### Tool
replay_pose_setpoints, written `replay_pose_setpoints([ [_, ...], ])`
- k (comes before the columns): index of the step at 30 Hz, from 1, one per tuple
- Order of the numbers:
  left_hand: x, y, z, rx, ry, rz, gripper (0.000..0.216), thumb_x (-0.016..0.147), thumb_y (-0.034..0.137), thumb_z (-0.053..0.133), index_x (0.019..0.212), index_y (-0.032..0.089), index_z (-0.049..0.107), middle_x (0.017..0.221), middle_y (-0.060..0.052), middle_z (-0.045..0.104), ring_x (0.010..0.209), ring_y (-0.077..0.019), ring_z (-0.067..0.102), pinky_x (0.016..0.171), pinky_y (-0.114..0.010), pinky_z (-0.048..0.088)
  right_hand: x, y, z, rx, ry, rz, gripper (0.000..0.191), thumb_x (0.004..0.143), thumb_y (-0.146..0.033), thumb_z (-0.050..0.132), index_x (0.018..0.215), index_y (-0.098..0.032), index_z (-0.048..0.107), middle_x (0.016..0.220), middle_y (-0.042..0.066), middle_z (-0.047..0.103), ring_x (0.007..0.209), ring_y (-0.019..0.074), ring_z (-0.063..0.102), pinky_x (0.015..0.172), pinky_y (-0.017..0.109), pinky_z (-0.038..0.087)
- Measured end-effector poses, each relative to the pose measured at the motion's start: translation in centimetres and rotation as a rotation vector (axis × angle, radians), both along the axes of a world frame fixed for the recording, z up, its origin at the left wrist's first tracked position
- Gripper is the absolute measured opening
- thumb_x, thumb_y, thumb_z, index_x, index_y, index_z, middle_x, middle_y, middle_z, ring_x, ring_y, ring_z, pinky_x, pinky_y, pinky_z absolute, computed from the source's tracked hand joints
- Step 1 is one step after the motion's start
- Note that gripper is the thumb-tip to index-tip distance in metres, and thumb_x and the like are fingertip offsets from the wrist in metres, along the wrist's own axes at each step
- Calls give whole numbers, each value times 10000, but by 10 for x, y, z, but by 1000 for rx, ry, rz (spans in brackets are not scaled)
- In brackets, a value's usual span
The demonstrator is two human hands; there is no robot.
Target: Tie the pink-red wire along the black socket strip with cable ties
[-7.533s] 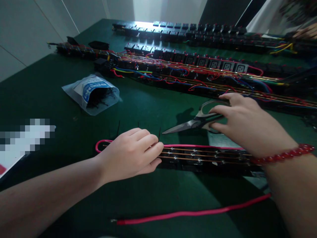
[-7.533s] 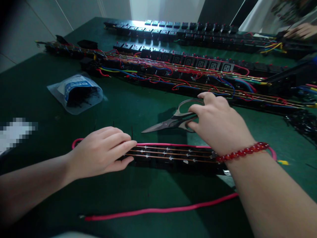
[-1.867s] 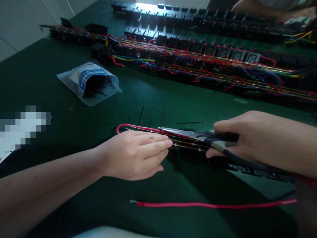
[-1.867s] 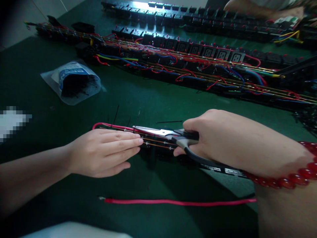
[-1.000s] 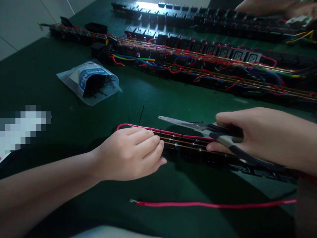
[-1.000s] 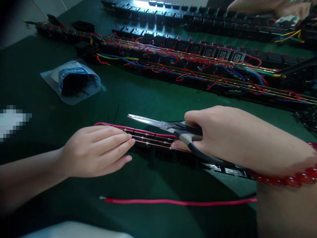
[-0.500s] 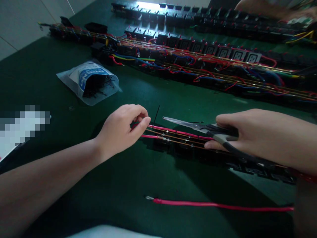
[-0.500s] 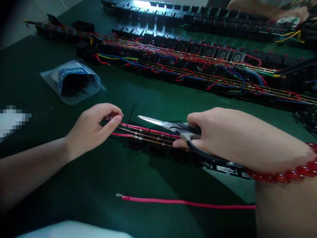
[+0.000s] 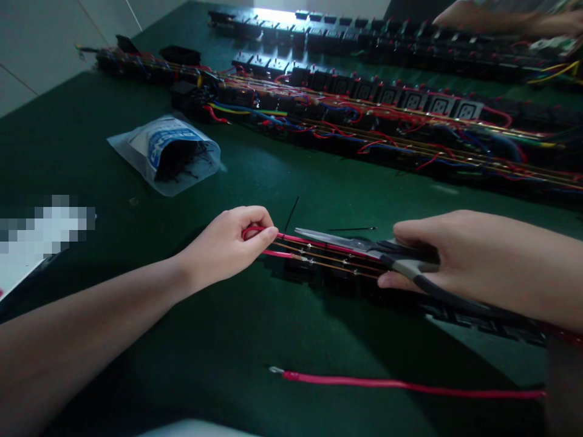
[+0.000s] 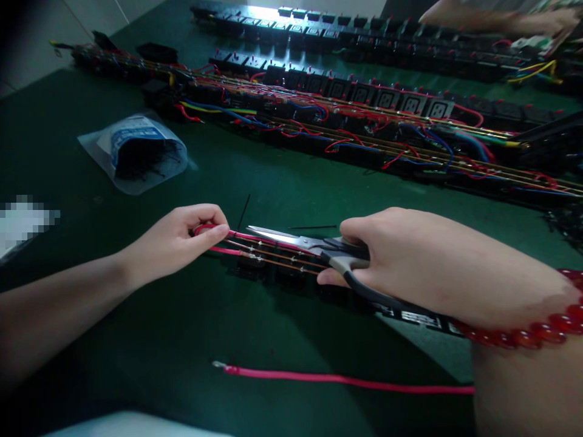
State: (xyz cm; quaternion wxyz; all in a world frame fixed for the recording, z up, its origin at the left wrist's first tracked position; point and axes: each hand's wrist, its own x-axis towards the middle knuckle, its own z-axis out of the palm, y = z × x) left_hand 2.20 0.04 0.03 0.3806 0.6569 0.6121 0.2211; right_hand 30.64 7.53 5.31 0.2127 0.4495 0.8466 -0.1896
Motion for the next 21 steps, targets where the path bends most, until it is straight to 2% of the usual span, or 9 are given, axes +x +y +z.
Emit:
replay_pose_setpoints([
  [6,-1,-2,-2,46,-51,-6,180,924,320,560,812,180,568,642,43,525,547,-99,470,513,-223,363,0,1,0,-44,-5,-12,584,725,-823,506,758,-266,679,626,65,652,453,218,569,367,344,405],
  [12,-1,0,-6,101,36,-75,251,962,352,473,868,174,624,795,-3,609,708,-142,557,594,-253,405,-6,-2,-1,-2,-36,13,573,724,-814,509,743,-263,666,627,55,649,465,210,566,381,329,387],
  [17,0,2,-7,124,42,-93,285,965,327,445,848,170,652,793,0,606,750,-151,556,641,-265,395,-7,-5,-3,103,-46,69,510,765,-763,518,747,-270,645,613,19,631,467,184,547,399,301,354],
  [21,1,2,-5,122,28,-101,288,963,311,432,825,170,642,798,-4,608,770,-158,557,649,-263,400,-7,-6,-5,108,-39,67,517,767,-760,521,751,-259,648,609,20,617,457,170,523,403,299,322],
])
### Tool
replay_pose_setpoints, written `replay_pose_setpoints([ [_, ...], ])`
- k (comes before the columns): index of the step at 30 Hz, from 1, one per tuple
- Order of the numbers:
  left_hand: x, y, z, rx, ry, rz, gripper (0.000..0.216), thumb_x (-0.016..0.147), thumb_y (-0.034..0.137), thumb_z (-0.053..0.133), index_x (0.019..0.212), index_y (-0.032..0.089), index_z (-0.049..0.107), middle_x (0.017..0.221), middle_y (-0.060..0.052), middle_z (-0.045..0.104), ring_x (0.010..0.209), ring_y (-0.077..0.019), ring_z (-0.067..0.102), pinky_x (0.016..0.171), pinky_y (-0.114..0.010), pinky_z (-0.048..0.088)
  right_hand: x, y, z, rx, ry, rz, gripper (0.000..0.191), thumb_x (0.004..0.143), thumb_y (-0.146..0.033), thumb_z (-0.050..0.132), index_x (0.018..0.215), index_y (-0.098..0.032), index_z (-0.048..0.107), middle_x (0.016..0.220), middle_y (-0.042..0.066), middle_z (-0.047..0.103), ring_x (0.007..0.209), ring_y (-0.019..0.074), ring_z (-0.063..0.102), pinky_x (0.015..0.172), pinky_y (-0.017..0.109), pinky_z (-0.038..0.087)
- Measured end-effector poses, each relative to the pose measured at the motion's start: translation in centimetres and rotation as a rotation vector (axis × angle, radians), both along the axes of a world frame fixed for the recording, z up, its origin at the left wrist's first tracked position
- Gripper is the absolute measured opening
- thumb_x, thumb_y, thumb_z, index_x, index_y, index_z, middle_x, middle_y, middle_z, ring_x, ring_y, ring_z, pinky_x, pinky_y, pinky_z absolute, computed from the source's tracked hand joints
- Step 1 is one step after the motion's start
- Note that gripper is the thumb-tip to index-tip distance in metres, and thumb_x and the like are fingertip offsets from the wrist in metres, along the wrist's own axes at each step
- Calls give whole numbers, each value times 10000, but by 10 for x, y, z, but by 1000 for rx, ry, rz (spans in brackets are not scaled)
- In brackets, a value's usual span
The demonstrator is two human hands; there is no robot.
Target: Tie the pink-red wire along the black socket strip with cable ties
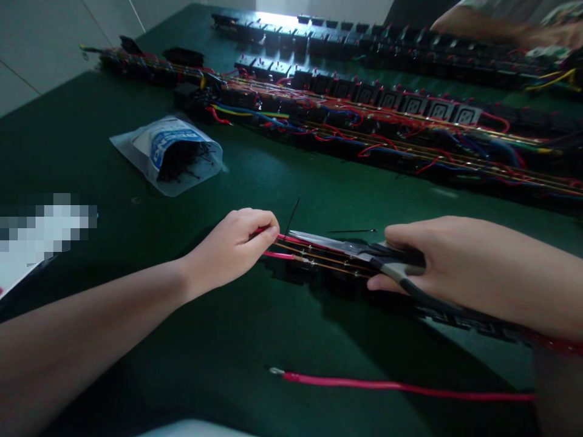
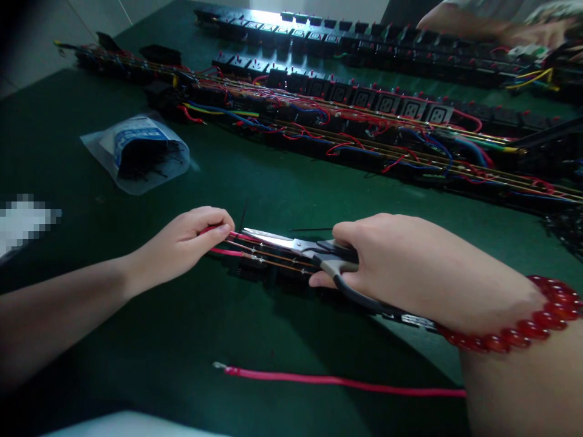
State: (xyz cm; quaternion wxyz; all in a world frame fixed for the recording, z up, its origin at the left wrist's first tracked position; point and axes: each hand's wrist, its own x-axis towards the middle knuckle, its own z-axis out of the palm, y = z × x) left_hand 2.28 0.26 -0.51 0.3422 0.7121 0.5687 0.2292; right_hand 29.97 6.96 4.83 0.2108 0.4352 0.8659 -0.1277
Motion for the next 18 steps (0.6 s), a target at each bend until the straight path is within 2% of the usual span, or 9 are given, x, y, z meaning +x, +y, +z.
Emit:
replay_pose_setpoints([
  [7,-1,0,-3,28,-30,27,215,943,306,472,866,174,624,839,-12,616,807,-165,575,653,-265,434,-9,-2,-1,-3,-18,-17,528,752,-779,511,760,-267,639,645,32,640,508,202,562,419,308,362],
  [18,0,0,-4,44,-80,35,152,942,267,495,929,171,612,869,-3,613,753,-138,576,672,-272,458,-10,-2,0,-43,-27,-28,547,760,-793,483,767,-269,642,679,38,664,550,221,602,439,328,424],
])
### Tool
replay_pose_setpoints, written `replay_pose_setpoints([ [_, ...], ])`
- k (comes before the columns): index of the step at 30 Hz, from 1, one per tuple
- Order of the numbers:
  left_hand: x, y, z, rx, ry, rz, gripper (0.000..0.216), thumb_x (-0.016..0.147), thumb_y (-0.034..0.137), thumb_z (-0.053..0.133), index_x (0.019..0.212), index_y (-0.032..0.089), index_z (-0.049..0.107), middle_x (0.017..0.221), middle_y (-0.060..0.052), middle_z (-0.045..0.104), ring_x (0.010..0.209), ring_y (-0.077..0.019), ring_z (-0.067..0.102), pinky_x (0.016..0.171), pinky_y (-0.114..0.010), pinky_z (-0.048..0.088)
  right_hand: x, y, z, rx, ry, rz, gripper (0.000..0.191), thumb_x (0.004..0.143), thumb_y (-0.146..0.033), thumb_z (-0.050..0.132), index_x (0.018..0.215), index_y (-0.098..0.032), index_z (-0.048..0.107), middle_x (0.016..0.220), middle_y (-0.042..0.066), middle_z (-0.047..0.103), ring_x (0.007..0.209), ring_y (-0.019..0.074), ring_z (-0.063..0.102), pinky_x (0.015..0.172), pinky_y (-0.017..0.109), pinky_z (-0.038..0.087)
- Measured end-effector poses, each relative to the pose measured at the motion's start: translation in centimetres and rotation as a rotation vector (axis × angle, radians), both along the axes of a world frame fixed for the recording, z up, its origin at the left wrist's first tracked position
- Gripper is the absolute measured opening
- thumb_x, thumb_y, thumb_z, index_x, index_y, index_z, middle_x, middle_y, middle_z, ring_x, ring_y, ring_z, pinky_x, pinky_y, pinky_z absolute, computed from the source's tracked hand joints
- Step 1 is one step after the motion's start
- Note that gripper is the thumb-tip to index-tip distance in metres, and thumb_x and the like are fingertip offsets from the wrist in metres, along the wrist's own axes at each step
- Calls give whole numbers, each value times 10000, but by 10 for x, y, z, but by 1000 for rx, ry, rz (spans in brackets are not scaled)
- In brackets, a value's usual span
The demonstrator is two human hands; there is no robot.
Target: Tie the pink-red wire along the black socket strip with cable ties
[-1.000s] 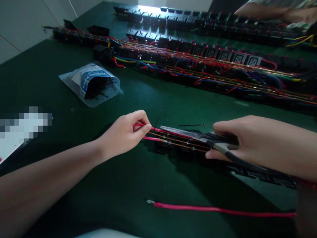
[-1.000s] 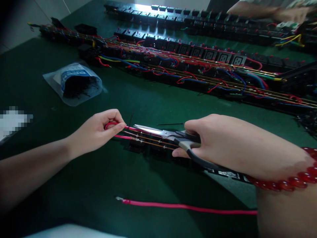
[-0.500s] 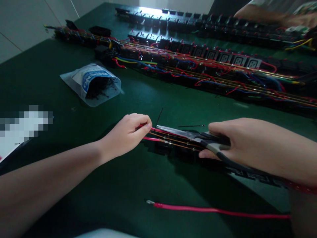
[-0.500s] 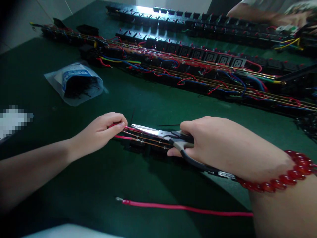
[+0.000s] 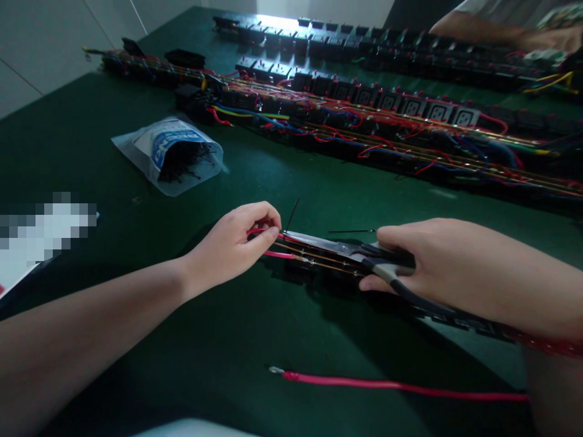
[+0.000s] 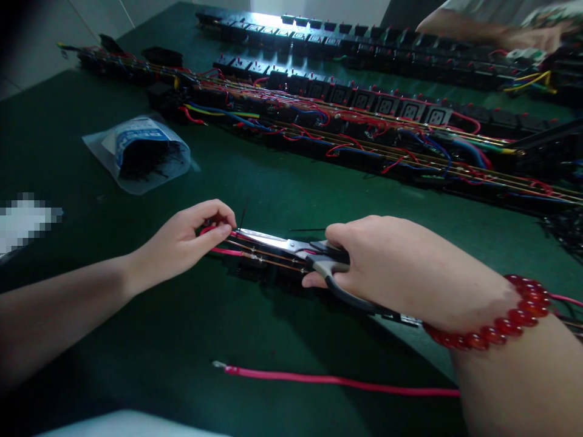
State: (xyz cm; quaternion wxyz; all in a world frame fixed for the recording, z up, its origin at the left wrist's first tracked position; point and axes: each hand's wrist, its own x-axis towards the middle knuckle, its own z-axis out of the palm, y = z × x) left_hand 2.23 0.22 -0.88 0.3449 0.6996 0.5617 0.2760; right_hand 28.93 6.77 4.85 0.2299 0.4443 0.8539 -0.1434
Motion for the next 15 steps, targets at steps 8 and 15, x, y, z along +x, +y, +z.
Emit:
replay_pose_setpoints([
  [8,0,0,1,-22,5,3,156,943,268,493,926,172,615,867,2,611,754,-136,573,664,-260,448,-2,-1,1,-44,-8,-27,553,753,-800,481,769,-275,656,684,33,668,538,207,597,434,326,431],
  [15,1,1,0,-9,2,6,148,935,251,500,905,167,618,850,8,603,748,-130,567,672,-261,434,-4,-1,1,-55,-9,-47,546,744,-800,484,777,-286,665,706,35,676,559,212,607,439,332,451],
])
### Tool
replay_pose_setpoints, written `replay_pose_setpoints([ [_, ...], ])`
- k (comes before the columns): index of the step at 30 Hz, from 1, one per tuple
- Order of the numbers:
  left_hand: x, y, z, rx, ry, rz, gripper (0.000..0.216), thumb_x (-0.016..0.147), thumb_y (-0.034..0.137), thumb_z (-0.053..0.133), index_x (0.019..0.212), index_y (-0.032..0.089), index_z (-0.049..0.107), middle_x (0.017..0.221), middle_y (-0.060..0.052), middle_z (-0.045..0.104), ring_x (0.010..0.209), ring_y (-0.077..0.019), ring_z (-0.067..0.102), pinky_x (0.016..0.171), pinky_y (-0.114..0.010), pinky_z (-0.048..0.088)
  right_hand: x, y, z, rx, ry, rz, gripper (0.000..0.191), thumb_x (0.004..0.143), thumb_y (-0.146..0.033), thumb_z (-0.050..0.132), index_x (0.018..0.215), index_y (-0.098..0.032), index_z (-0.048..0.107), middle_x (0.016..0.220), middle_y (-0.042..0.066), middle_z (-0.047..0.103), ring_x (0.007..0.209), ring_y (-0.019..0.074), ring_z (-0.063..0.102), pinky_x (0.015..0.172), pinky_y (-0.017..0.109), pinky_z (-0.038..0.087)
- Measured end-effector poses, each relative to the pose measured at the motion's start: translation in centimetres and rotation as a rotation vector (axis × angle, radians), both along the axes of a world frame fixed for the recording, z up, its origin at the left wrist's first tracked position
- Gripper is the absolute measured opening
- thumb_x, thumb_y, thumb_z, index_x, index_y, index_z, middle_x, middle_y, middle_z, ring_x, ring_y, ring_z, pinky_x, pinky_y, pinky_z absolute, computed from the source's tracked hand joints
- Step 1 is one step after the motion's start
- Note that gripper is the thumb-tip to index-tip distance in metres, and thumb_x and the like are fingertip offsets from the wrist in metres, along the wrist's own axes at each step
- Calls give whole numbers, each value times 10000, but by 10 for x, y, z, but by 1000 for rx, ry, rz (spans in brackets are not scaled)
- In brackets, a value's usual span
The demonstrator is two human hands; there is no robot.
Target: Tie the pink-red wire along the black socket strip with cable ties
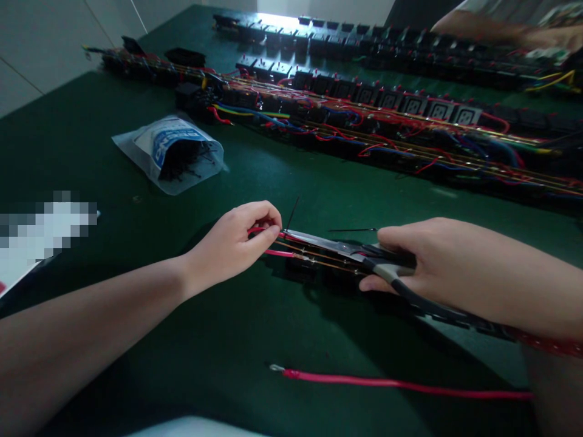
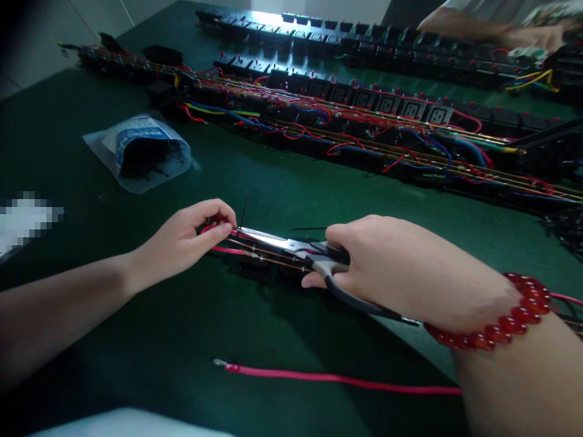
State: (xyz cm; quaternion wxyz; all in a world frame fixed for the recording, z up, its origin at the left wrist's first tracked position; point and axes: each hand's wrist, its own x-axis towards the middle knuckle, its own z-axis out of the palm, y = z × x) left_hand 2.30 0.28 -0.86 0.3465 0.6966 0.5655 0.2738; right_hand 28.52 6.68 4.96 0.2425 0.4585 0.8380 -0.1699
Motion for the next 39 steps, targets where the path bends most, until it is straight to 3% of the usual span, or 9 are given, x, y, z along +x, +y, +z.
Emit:
replay_pose_setpoints([
  [15,-1,-1,-1,-7,-5,0,157,941,263,502,907,168,623,852,8,602,749,-133,570,666,-269,433,2,0,0,-18,16,5,559,755,-803,462,751,-278,655,662,27,663,503,189,581,410,320,423],
  [22,0,1,-1,-5,4,11,164,941,270,504,905,167,626,876,4,608,796,-138,584,717,-279,442,3,-1,-2,57,-3,0,518,761,-770,487,763,-282,660,655,30,656,497,195,578,393,314,403],
  [31,-1,-1,-2,-8,11,5,170,945,272,499,897,171,627,857,5,605,786,-141,583,712,-282,436,2,-3,1,-92,59,-107,563,731,-803,486,752,-269,664,654,53,664,487,213,586,392,333,380],
  [39,-1,1,-1,-13,23,5,177,944,282,492,908,175,629,864,0,612,788,-147,584,706,-280,441,3,-3,-1,-98,67,-121,591,716,-831,490,745,-268,667,651,54,663,492,224,593,391,348,395],
])
